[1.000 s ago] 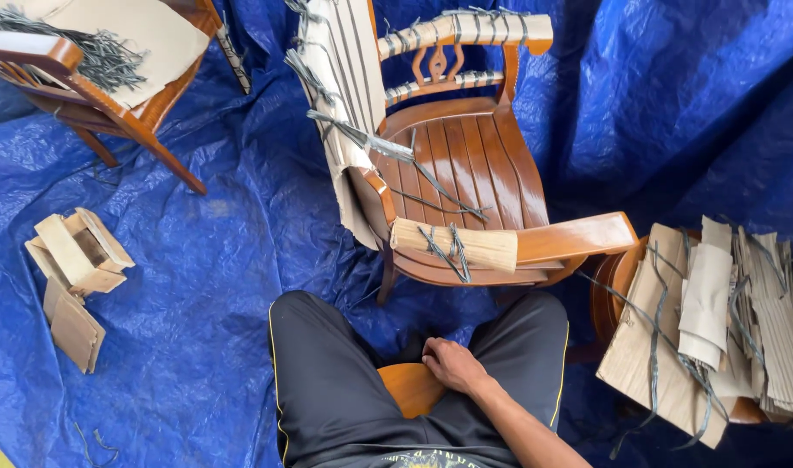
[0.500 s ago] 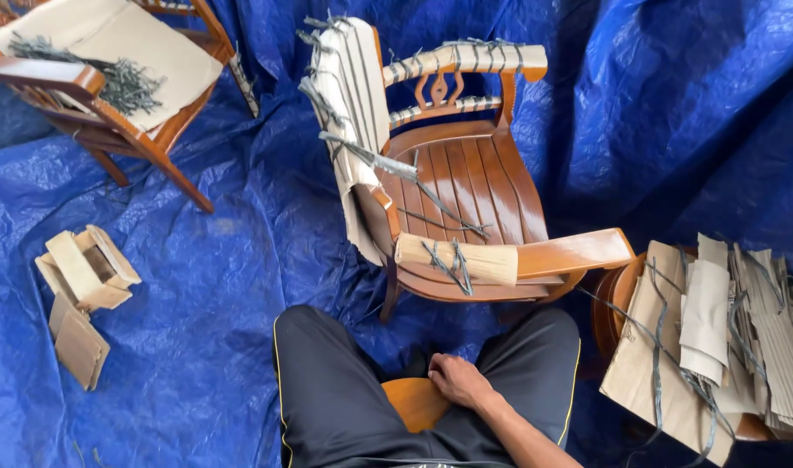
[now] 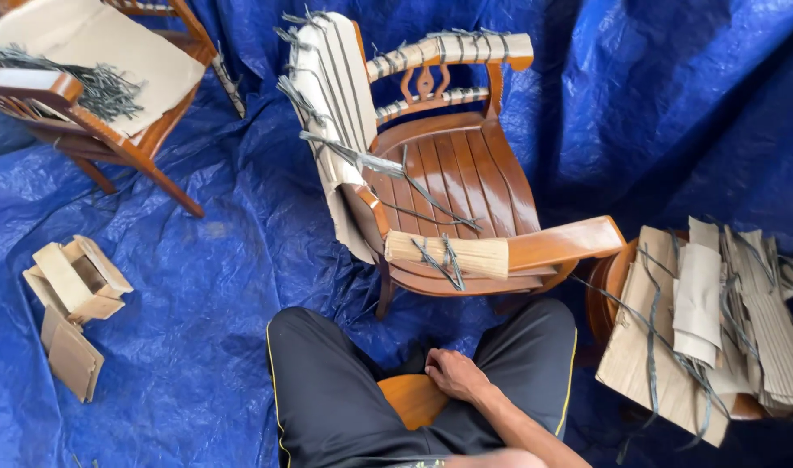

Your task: Wrapping wooden chair legs and armrests with protective cardboard padding and securing them with plastic ties.

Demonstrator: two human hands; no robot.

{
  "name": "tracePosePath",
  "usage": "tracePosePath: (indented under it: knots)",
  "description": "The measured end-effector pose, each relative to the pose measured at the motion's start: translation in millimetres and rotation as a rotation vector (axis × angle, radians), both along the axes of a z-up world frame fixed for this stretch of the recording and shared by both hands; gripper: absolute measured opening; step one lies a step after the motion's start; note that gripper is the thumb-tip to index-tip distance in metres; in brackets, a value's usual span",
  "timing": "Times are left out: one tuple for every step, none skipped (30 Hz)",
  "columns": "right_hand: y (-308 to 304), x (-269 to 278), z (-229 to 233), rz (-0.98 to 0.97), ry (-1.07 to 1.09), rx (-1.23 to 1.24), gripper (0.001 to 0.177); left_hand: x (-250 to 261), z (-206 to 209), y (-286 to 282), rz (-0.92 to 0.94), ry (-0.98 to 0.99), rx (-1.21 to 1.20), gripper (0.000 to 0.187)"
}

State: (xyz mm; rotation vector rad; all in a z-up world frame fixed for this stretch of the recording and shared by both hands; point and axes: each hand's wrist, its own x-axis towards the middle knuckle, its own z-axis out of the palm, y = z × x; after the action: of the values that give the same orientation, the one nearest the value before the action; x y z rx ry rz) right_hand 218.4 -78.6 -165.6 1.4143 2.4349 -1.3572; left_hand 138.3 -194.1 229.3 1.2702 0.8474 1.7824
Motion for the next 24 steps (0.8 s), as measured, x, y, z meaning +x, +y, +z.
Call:
tracePosePath:
  knots:
    - [-0.6, 0.4, -0.6, 0.011, 0.003, -0.003, 0.02, 0.4, -7.5, 2.8, 0.001, -0.006, -0.005, 0.015]
    - [0.9, 1.7, -6.1, 0.011, 0.0, -0.007, 0.02, 0.0, -17.2, 6.5, 0.002, -0.012, -0.01, 0.015]
    - [3.6, 0.9, -11.2, 0.013, 0.017, 0.0, 0.02, -2.0, -26.6, 11.1, -0.012, -0.012, -0.011, 0.015]
    - [7.1, 1.2, -16.8, 0.015, 0.034, 0.007, 0.02, -2.8, -36.5, 16.3, -0.026, -0.013, -0.012, 0.015]
    - [7.8, 1.1, -12.4, -0.009, 0.027, -0.007, 0.02, -13.7, -49.8, 19.5, -0.049, -0.022, -0.027, 0.016]
    - [10.1, 2.6, -10.2, 0.032, 0.069, 0.009, 0.02, -21.4, -66.1, 22.9, -0.073, -0.031, -0.043, 0.016]
    - [2.9, 11.1, -10.6, 0.05, 0.103, 0.012, 0.02, -25.1, -84.1, 22.1, -0.118, -0.047, -0.073, 0.016]
    - [8.0, 12.9, -9.8, 0.002, 0.09, -0.015, 0.02, -40.7, -124.1, 27.3, -0.164, -0.061, -0.103, 0.016]
    - [8.3, 18.8, -9.1, 0.007, 0.184, 0.114, 0.018, -54.3, -164.0, 31.4, -0.048, 0.199, -0.282, 0.015]
    - [10.0, 26.1, -9.0, 0.013, 0.268, 0.249, 0.019, -66.0, -204.4, 35.6, 0.06, 0.476, -0.442, 0.022]
    - [12.9, 42.8, 0.0, -0.038, 0.25, 0.233, 0.019, -74.2, -251.7, 27.2, 0.004, 0.476, -0.453, 0.022]
    - [15.7, 58.2, 9.7, -0.085, 0.288, 0.318, 0.014, -84.0, -298.0, 18.3, 0.066, 0.432, -0.618, 0.023]
    - [25.2, 68.4, 19.4, -0.106, 0.33, 0.406, 0.01, -96.2, -343.3, 9.1, 0.158, 0.389, -0.784, 0.025]
    - [25.9, 89.7, 27.7, -0.13, 0.317, 0.392, 0.01, -100.3, -360.1, 2.9, 0.13, 0.393, -0.798, 0.025]
    - [32.8, 108.2, 35.3, -0.244, 0.271, 0.478, 0.011, -106.6, -377.2, 1.2, 0.129, 0.326, -0.806, 0.025]
    - [38.7, 126.7, 43.9, -0.357, 0.222, 0.563, 0.014, -113.1, -393.3, -1.0, 0.128, 0.26, -0.815, 0.025]
    - [47.0, 151.8, 44.8, -0.366, 0.219, 0.56, 0.014, -111.9, -395.8, 1.3, 0.119, 0.264, -0.817, 0.025]
    - [54.7, 176.9, 46.4, -0.412, 0.159, 0.677, 0.013, -110.9, -397.5, 3.3, 0.088, 0.216, -0.823, 0.024]
    - [66.9, 200.8, 47.9, -0.456, 0.1, 0.8, 0.013, -111.2, -400.3, 10.5, 0.058, 0.168, -0.821, 0.024]
    - [77.5, 220.0, 47.9, -0.465, 0.099, 0.804, 0.013, -110.2, -400.5, 14.2, 0.05, 0.173, -0.816, 0.024]
    - [83.3, 241.4, 47.5, -0.493, -0.045, 0.88, 0.015, -107.3, -400.4, 13.7, 0.057, 0.257, -0.884, 0.024]
    - [88.6, 263.1, 46.6, -0.519, -0.19, 0.952, 0.018, -104.3, -400.8, 13.1, 0.064, 0.341, -0.95, 0.025]
    - [90.7, 276.5, 38.7, -0.527, -0.196, 0.94, 0.018, -102.8, -404.7, 12.3, 0.053, 0.349, -0.959, 0.025]
    - [92.2, 289.6, 30.7, -0.546, -0.322, 0.887, 0.018, -101.7, -408.4, 11.3, 0.019, 0.314, -0.927, 0.024]
